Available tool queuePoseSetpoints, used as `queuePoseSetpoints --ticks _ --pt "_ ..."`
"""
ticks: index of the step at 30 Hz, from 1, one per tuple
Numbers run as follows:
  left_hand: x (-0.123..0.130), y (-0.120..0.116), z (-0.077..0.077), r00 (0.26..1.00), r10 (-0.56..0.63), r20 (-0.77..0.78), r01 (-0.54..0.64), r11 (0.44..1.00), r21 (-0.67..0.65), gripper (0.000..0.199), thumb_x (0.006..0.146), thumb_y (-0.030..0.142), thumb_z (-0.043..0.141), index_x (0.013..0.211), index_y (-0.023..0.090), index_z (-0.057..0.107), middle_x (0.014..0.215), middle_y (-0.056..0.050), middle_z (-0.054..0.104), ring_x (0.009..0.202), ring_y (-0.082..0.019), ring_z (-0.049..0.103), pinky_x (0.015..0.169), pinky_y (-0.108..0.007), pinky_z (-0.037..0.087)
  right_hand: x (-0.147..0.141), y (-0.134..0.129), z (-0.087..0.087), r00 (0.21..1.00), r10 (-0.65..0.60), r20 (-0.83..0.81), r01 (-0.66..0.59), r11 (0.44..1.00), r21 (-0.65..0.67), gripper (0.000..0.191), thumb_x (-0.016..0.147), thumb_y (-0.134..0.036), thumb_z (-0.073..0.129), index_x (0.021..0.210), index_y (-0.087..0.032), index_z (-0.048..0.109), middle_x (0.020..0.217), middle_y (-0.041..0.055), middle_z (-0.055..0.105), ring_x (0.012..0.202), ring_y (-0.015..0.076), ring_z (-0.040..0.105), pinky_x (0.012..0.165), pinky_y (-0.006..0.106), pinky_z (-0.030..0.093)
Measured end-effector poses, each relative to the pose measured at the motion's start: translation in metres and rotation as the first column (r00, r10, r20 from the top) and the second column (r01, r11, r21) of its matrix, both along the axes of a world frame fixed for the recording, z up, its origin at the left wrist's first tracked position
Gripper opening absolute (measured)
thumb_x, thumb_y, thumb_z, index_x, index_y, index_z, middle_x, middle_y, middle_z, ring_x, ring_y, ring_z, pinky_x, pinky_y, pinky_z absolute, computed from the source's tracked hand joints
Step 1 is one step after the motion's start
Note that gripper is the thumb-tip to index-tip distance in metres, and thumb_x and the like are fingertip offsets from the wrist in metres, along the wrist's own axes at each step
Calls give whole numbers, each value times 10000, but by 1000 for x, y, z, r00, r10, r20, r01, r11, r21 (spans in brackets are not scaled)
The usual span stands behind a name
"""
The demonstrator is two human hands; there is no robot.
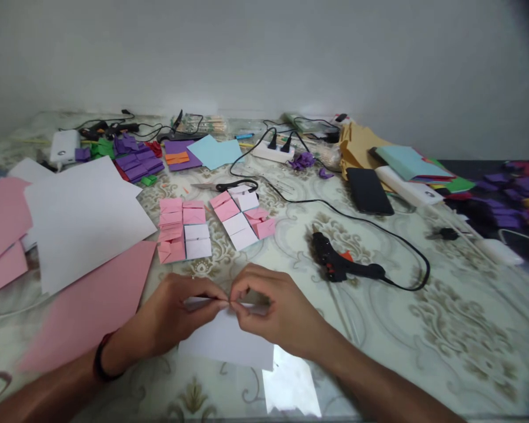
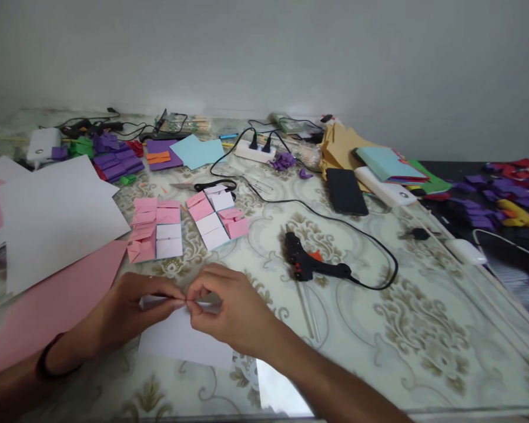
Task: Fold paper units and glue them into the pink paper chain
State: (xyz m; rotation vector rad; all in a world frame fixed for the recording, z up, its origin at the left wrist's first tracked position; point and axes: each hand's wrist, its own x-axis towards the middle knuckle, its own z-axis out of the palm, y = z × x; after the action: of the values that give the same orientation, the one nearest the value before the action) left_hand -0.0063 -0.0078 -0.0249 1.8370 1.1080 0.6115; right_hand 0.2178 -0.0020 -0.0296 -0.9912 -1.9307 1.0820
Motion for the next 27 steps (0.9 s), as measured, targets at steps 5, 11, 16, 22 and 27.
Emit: queuePoseSetpoints --ticks 5,11,16,22,27 --pt "0 0 2 999 21 -30 -20 999 29 131 912 193 662 861 208 782 785 21 790 683 -116 695 635 -189 504 -2 -1 0 1000 5 29 -4 999 -42 172 722 -33 661 767 -199 672 782 -21 683 741 132 631 703 239 459" --pt "-18 16 18 990 141 -8 -141 990 0 179 928 331 683 841 212 785 807 -8 784 729 -163 692 662 -237 520 23 16 16 995 -61 78 67 995 -73 152 721 -60 630 730 -210 645 752 -22 684 712 148 611 688 261 453" --pt "-27 25 20 968 252 2 -252 967 22 213 914 406 708 831 226 786 825 -11 779 761 -184 690 668 -251 523 46 29 26 977 -203 59 203 979 6 112 759 -108 611 750 -220 618 743 -14 657 719 171 602 726 299 462" --pt "-11 12 10 982 186 13 -184 980 -79 189 937 355 689 866 211 788 869 -29 792 796 -183 698 722 -264 542 21 16 17 993 -105 47 105 994 -7 39 858 -204 714 894 -208 701 896 27 736 838 187 672 774 296 500" --pt "-4 6 8 990 130 61 -120 981 -150 149 930 282 675 858 200 776 855 -20 779 813 -164 699 744 -246 538 5 8 7 997 -48 55 52 996 -74 110 838 -118 663 771 -202 685 760 -5 704 723 148 641 698 257 484"
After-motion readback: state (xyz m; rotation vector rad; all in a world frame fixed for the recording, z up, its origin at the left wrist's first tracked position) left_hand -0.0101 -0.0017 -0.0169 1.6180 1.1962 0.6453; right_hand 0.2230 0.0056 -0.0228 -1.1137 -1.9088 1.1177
